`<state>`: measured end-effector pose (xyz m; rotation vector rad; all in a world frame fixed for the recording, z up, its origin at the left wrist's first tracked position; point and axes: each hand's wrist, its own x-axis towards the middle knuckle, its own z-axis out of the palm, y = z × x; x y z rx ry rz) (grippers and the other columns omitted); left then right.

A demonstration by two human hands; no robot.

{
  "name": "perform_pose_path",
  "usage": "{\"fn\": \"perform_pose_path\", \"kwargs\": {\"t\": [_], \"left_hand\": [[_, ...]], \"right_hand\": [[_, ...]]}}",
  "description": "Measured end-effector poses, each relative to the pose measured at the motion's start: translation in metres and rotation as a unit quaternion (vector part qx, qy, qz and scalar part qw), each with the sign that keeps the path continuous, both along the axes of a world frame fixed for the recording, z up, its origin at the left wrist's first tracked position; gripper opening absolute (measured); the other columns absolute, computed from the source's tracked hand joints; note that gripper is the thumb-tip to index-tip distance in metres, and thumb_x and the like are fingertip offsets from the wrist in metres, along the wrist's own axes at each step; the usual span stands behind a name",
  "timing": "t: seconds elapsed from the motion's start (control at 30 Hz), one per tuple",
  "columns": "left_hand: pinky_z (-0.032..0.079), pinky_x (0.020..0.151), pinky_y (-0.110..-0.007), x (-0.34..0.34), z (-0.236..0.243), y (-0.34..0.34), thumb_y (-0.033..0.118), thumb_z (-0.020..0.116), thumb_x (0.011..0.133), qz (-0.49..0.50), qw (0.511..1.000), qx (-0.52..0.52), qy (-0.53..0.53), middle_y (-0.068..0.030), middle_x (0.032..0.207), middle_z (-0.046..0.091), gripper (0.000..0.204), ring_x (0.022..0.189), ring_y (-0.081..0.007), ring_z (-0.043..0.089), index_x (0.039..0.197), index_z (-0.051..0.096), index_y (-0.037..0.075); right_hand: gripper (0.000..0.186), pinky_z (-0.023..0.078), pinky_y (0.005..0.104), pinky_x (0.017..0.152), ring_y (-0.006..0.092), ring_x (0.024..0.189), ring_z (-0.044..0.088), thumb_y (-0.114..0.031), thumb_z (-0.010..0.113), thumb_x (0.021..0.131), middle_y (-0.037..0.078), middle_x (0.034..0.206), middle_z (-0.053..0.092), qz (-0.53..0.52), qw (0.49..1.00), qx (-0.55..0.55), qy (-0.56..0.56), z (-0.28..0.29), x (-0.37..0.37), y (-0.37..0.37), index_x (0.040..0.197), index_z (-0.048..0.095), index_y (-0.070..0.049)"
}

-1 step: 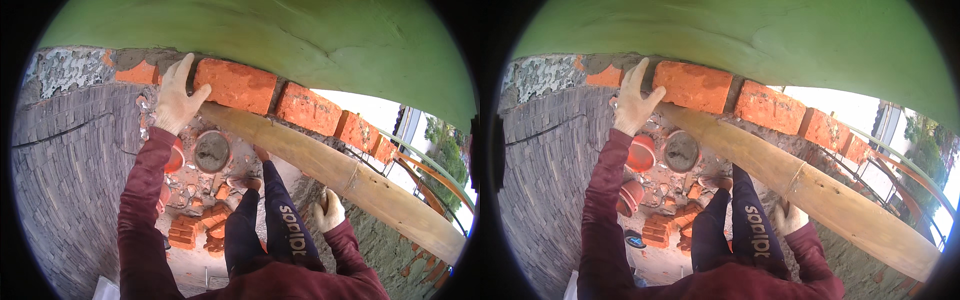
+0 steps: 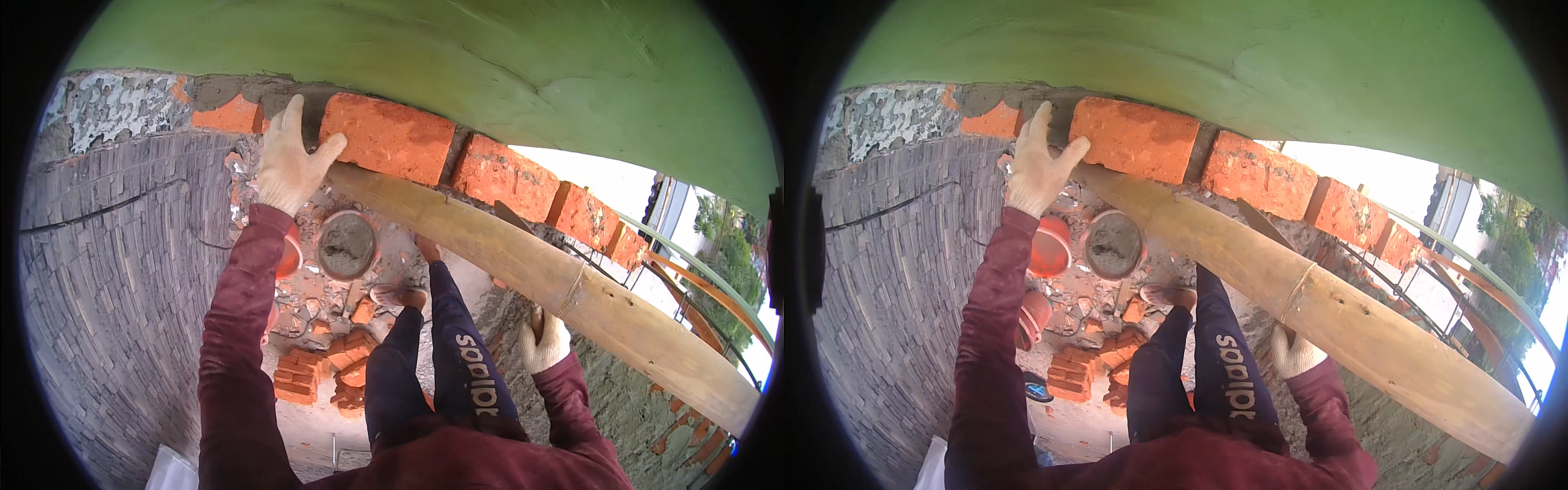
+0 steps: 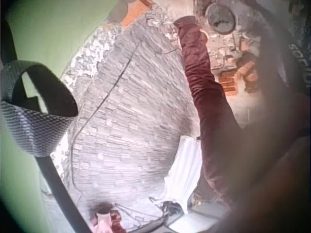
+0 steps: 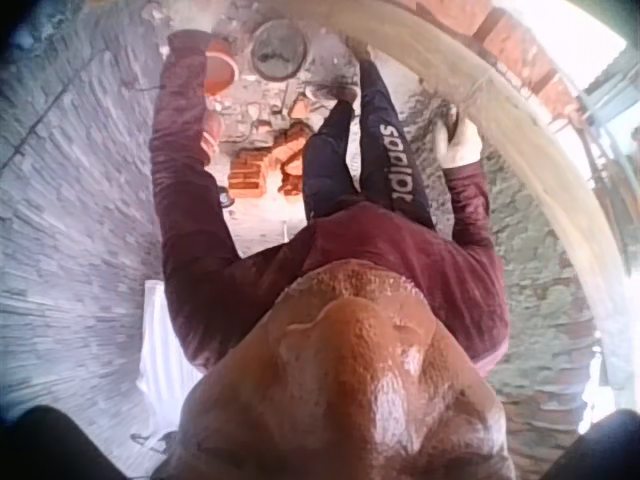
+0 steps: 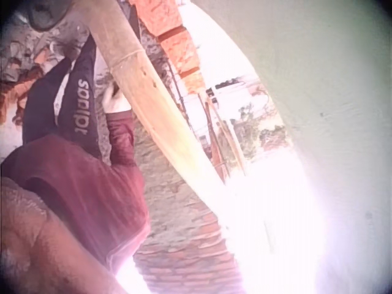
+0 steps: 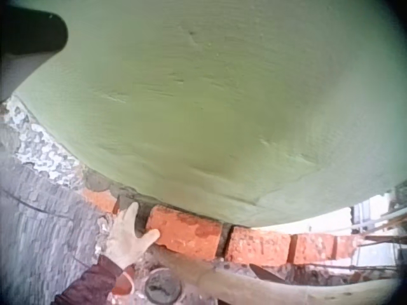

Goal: The person lays bricks on a wall using a trowel to apply mortar. They repeatedly pick up bricks, place them on the wall, and adjust their position while working on an elevated surface.

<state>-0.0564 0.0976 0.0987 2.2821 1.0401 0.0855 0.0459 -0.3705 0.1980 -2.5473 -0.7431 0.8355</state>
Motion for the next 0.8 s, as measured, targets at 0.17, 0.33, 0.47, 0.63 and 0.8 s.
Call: {"fn": "perform_pose_path", "kwargs": {"t": [0.17, 0.33, 0.47, 0.63, 0.8], "left_hand": [[0.045, 0.109, -0.046, 0.013, -0.023, -0.015, 0.047, 0.083, 0.079, 0.073, 0.986, -0.141, 0.050, -0.0327, 0.144, 0.049, 0.099, 0.133, -0.0422, 0.053, 0.150, 0.041, -0.008], [0.052, 0.098, -0.042, 0.024, -0.022, -0.024, 0.032, 0.084, 0.080, 0.101, 0.983, -0.150, -0.024, -0.0206, 0.127, 0.066, 0.069, 0.114, -0.0308, 0.066, 0.135, 0.059, 0.000], [0.050, 0.102, -0.044, 0.027, -0.023, -0.028, 0.032, 0.084, 0.078, 0.114, 0.986, -0.118, -0.022, -0.0220, 0.129, 0.061, 0.073, 0.118, -0.0344, 0.061, 0.139, 0.058, 0.003], [0.047, 0.106, -0.046, 0.028, -0.012, -0.041, 0.034, 0.085, 0.075, 0.146, 0.985, -0.088, -0.018, -0.0244, 0.134, 0.053, 0.080, 0.127, -0.0386, 0.051, 0.143, 0.054, 0.005], [0.048, 0.105, -0.047, 0.031, -0.021, -0.041, 0.033, 0.086, 0.073, 0.135, 0.989, -0.041, -0.043, -0.0257, 0.134, 0.051, 0.081, 0.125, -0.0404, 0.053, 0.141, 0.053, 0.003]], "right_hand": [[0.046, 0.054, 0.0422, 0.090, 0.0338, 0.105, 0.067, -0.019, 0.061, 0.100, 0.017, 0.121, 0.065, 0.164, 0.978, 0.024, -0.126, -0.086, 0.069, 0.021, 0.142, 0.051, -0.007], [0.053, 0.054, 0.0456, 0.089, 0.0388, 0.106, 0.066, -0.024, 0.062, 0.098, 0.019, 0.115, 0.061, 0.173, 0.983, -0.018, 0.061, -0.099, 0.116, 0.117, 0.147, 0.045, -0.014], [0.032, 0.051, 0.0423, 0.081, 0.0327, 0.089, 0.065, -0.025, 0.064, 0.097, 0.016, 0.102, 0.063, 0.191, 0.981, 0.034, 0.004, -0.087, 0.112, 0.146, 0.124, 0.057, -0.010], [0.033, 0.052, 0.0440, 0.082, 0.0372, 0.093, 0.067, -0.025, 0.065, 0.097, 0.018, 0.098, 0.065, 0.179, 0.983, -0.011, 0.034, -0.081, 0.102, 0.162, 0.125, 0.057, -0.009], [0.034, 0.053, 0.0445, 0.081, 0.0379, 0.093, 0.068, -0.025, 0.065, 0.097, 0.018, 0.097, 0.066, 0.187, 0.982, 0.022, -0.016, -0.081, 0.096, 0.153, 0.126, 0.057, -0.009]]}}
